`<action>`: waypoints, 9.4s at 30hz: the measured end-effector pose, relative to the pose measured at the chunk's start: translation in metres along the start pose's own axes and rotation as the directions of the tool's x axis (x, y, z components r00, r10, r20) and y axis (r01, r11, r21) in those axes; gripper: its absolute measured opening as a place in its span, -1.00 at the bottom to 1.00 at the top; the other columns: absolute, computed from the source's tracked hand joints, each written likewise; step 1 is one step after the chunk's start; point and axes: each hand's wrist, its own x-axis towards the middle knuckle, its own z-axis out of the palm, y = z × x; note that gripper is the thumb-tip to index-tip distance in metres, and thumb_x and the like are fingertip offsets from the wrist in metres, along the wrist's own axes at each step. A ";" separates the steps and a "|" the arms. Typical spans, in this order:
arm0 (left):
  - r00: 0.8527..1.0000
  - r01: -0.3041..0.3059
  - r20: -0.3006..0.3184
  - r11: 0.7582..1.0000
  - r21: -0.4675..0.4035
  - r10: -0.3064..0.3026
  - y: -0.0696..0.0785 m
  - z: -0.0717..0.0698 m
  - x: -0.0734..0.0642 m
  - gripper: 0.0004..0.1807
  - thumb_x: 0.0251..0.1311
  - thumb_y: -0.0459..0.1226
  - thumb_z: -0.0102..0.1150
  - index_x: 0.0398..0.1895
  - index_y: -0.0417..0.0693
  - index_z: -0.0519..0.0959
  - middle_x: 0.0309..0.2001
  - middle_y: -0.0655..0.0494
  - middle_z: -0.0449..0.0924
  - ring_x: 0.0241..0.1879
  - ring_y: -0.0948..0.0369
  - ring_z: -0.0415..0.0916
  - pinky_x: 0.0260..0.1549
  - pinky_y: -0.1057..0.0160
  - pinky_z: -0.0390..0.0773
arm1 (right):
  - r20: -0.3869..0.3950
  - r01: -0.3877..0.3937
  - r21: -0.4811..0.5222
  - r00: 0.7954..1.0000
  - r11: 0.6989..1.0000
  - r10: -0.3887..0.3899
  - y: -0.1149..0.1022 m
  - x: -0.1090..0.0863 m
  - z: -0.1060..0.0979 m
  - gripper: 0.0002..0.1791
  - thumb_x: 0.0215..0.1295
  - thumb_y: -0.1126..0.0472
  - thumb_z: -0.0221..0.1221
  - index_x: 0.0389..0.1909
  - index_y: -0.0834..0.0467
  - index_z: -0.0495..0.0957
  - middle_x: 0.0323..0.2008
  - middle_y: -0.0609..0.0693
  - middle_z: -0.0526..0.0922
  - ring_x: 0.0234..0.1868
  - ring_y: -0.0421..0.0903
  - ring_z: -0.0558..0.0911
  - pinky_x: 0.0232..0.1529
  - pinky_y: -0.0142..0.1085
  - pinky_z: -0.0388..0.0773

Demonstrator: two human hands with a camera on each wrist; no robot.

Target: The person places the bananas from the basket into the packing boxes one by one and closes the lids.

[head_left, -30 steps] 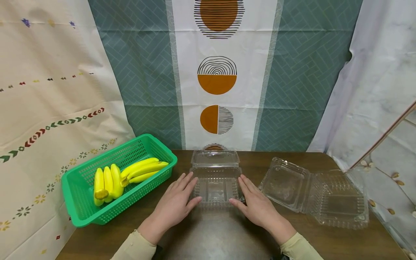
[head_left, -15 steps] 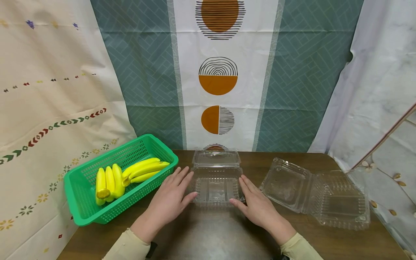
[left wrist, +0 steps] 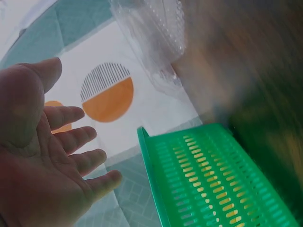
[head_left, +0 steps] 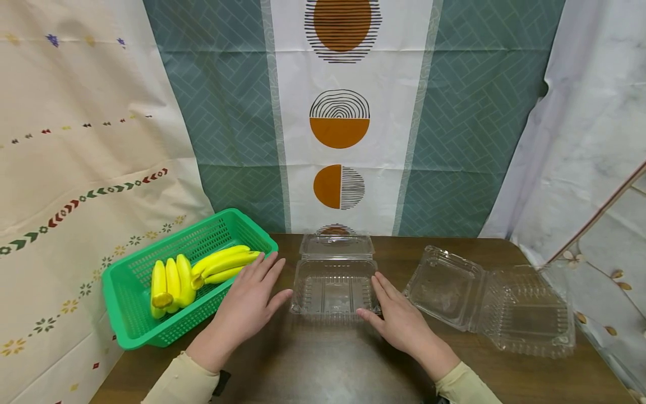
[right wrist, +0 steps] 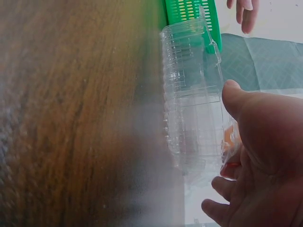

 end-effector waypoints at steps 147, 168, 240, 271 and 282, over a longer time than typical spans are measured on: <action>0.923 0.193 0.309 0.970 0.146 -0.230 -0.138 -0.074 0.043 -0.16 0.69 0.11 0.09 0.67 -0.39 0.27 0.63 -0.47 0.19 0.60 -0.46 0.12 0.46 -0.56 0.14 | 0.006 0.012 -0.001 1.000 1.000 -0.012 0.002 0.000 -0.001 0.06 0.62 -0.33 0.18 0.79 0.25 0.01 0.79 0.20 -0.05 0.74 0.27 0.09 0.56 0.34 0.23; 0.883 0.238 0.396 0.967 0.086 -0.252 -0.160 -0.060 0.047 -0.11 0.68 0.09 0.10 0.68 -0.46 0.19 0.64 -0.53 0.13 0.59 -0.51 0.05 0.43 -0.61 0.12 | 0.012 0.004 0.014 1.000 1.000 -0.004 0.002 -0.001 0.001 0.06 0.62 -0.33 0.18 0.79 0.24 0.02 0.79 0.18 -0.07 0.74 0.26 0.09 0.55 0.34 0.23; 0.758 0.256 0.629 0.966 -0.043 -0.173 -0.215 -0.031 0.062 0.13 0.45 0.25 0.35 0.70 -0.39 0.16 0.46 -0.47 0.40 0.21 -0.24 0.48 0.21 -0.32 0.47 | 0.008 -0.018 0.024 1.000 1.000 0.018 0.000 -0.001 0.001 0.07 0.61 -0.33 0.21 0.80 0.20 0.01 0.80 0.11 -0.08 0.74 0.21 0.10 0.52 0.32 0.31; 0.761 0.309 0.605 0.951 -0.018 -0.236 -0.199 -0.033 0.058 -0.04 0.51 -0.08 0.41 0.64 -0.50 0.13 0.19 -0.34 0.56 0.06 -0.17 0.54 0.12 -0.28 0.52 | 0.017 -0.037 0.024 0.999 0.999 0.037 -0.002 -0.002 0.002 0.05 0.60 -0.31 0.23 0.80 0.18 0.03 0.80 0.10 -0.06 0.73 0.20 0.15 0.49 0.33 0.35; 0.765 0.299 0.611 0.953 -0.056 -0.204 -0.204 -0.029 0.060 -0.13 0.54 -0.15 0.36 0.59 -0.54 0.16 -0.05 -0.14 0.56 -0.14 -0.03 0.56 0.03 -0.17 0.56 | 0.009 -0.032 0.028 0.999 0.999 0.032 -0.002 -0.002 0.001 0.06 0.60 -0.33 0.22 0.80 0.19 0.04 0.80 0.11 -0.05 0.72 0.22 0.17 0.48 0.33 0.36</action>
